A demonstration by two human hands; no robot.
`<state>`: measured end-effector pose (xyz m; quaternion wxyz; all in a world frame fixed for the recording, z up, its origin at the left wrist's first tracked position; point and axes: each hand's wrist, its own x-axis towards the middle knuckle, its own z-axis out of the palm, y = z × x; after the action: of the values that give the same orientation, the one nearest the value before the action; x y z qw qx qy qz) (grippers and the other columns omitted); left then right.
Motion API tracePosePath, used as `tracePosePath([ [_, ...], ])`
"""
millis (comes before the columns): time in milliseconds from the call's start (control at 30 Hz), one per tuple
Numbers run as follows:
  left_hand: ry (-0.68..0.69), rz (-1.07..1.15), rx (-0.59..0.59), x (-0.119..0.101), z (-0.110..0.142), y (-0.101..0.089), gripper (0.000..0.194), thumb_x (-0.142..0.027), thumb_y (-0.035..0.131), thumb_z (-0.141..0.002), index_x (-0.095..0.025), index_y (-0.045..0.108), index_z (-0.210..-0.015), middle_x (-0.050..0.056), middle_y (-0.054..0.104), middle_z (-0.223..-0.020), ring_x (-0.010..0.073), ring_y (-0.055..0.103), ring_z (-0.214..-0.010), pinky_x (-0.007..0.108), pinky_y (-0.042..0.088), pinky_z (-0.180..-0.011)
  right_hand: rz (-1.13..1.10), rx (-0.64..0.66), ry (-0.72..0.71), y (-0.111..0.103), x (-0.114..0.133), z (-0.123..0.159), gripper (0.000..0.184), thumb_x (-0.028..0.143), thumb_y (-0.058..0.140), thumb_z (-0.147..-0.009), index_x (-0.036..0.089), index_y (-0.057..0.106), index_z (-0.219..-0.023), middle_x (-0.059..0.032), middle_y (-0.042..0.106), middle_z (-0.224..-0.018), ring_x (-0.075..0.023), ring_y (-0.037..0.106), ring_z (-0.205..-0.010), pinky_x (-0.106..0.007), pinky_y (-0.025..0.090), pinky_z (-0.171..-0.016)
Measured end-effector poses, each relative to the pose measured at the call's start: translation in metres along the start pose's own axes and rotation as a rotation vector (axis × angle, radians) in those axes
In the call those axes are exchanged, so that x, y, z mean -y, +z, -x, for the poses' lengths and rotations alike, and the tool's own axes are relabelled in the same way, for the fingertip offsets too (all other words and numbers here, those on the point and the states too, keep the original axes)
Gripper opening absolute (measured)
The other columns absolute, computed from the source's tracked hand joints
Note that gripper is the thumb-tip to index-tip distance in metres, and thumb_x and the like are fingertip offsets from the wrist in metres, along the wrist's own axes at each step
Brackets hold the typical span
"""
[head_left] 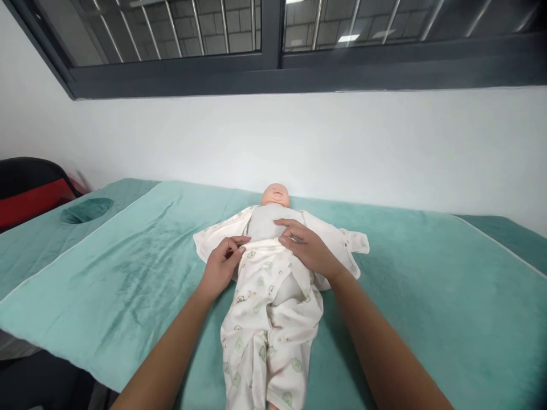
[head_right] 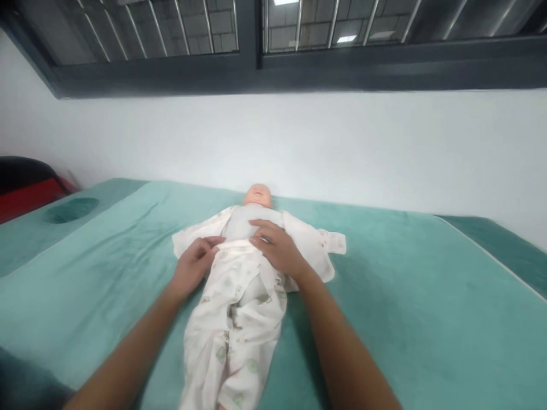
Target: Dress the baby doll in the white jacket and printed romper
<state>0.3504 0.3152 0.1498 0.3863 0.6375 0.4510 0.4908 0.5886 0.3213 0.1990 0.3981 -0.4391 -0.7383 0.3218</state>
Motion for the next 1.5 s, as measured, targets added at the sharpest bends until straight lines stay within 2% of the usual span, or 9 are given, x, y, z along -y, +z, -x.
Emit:
tracePosePath([
  [200,0.05,-0.275,-0.151,-0.006,-0.048,0.016,0.021,-0.038,0.052,-0.088,-0.023,0.043,-0.075,0.001,0.062,-0.081,0.0185,0.056,-0.081,0.031,0.042,-0.077,-0.076,-0.247,0.092,-0.003,-0.023,-0.009,0.023,0.04,0.053,-0.087,0.02,0.064,-0.082,-0.0028,0.067,-0.109,-0.0192,0.059,-0.103,-0.033,0.041,-0.094],
  [400,-0.01,-0.096,-0.136,0.005,-0.071,0.028,0.024,-0.041,0.057,-0.085,-0.022,0.046,-0.076,-0.002,0.057,-0.082,0.0149,0.052,-0.078,0.027,0.04,-0.075,-0.114,-0.406,0.16,0.005,-0.049,-0.018,0.023,0.041,0.053,-0.085,0.02,0.06,-0.079,-0.0022,0.064,-0.092,-0.0181,0.057,-0.092,-0.032,0.042,-0.088],
  [600,-0.061,0.056,0.158,0.013,-0.06,0.002,0.022,-0.042,0.062,-0.083,-0.021,0.058,-0.086,0.005,0.058,-0.111,0.0194,0.054,-0.103,0.029,0.04,-0.088,-0.07,-0.301,0.137,-0.003,-0.052,-0.016,0.026,0.043,0.062,-0.08,0.019,0.055,-0.075,-0.0065,0.055,-0.118,-0.0198,0.052,-0.112,-0.032,0.043,-0.093],
  [700,-0.017,0.056,0.267,0.012,-0.061,-0.009,0.023,-0.041,0.062,-0.083,-0.019,0.057,-0.078,0.008,0.045,-0.14,0.0255,0.04,-0.131,0.034,0.033,-0.104,-0.024,-0.134,0.212,-0.022,-0.048,-0.003,0.024,0.043,0.061,-0.082,0.019,0.058,-0.079,-0.0073,0.044,-0.14,-0.0232,0.046,-0.125,-0.035,0.041,-0.099],
  [833,-0.017,0.003,0.356,0.009,-0.063,-0.01,0.027,-0.044,0.06,-0.084,-0.02,0.052,-0.075,0.008,0.038,-0.148,0.0279,0.035,-0.136,0.038,0.03,-0.107,-0.02,0.08,0.219,-0.037,-0.041,0.009,0.02,0.04,0.061,-0.082,0.021,0.06,-0.084,-0.0039,0.024,-0.156,-0.0298,0.037,-0.136,-0.039,0.043,-0.097],
  [1000,-0.032,-0.078,0.163,0.007,-0.064,0.0,0.028,-0.045,0.052,-0.088,-0.022,0.041,-0.074,0.007,0.062,-0.115,0.0247,0.053,-0.112,0.036,0.038,-0.093,0.098,-0.018,0.103,-0.023,-0.034,0.004,0.02,0.039,0.052,-0.087,0.021,0.05,-0.079,-0.0059,0.044,-0.146,-0.027,0.042,-0.132,-0.039,0.04,-0.096],
  [1133,-0.007,-0.288,-0.051,0.008,-0.076,0.009,0.025,-0.045,0.048,-0.09,-0.024,0.041,-0.078,-0.002,0.053,-0.074,0.0188,0.05,-0.073,0.029,0.036,-0.07,0.24,-0.14,0.163,-0.014,-0.038,-0.007,0.019,0.038,0.045,-0.09,0.023,0.042,-0.079,-0.0049,0.066,-0.115,-0.0237,0.058,-0.108,-0.035,0.042,-0.082],
  [1267,-0.041,-0.349,-0.125,0.009,-0.094,0.018,0.021,-0.038,0.05,-0.088,-0.024,0.039,-0.077,-0.004,0.047,-0.064,0.0171,0.045,-0.061,0.028,0.031,-0.062,0.359,-0.32,0.286,-0.011,-0.051,-0.028,0.018,0.04,0.049,-0.086,0.023,0.045,-0.078,-0.0004,0.06,-0.071,-0.021,0.055,-0.073,-0.03,0.035,-0.067],
  [1500,-0.077,-0.184,-0.101,0.007,-0.073,0.015,0.023,-0.043,0.057,-0.083,-0.022,0.052,-0.076,-0.001,0.06,-0.075,0.0162,0.052,-0.071,0.026,0.038,-0.067,0.246,-0.451,0.361,0.0,-0.061,-0.04,0.023,0.045,0.057,-0.078,0.022,0.052,-0.077,-0.0015,0.062,-0.078,-0.018,0.057,-0.074,-0.03,0.041,-0.07],
])
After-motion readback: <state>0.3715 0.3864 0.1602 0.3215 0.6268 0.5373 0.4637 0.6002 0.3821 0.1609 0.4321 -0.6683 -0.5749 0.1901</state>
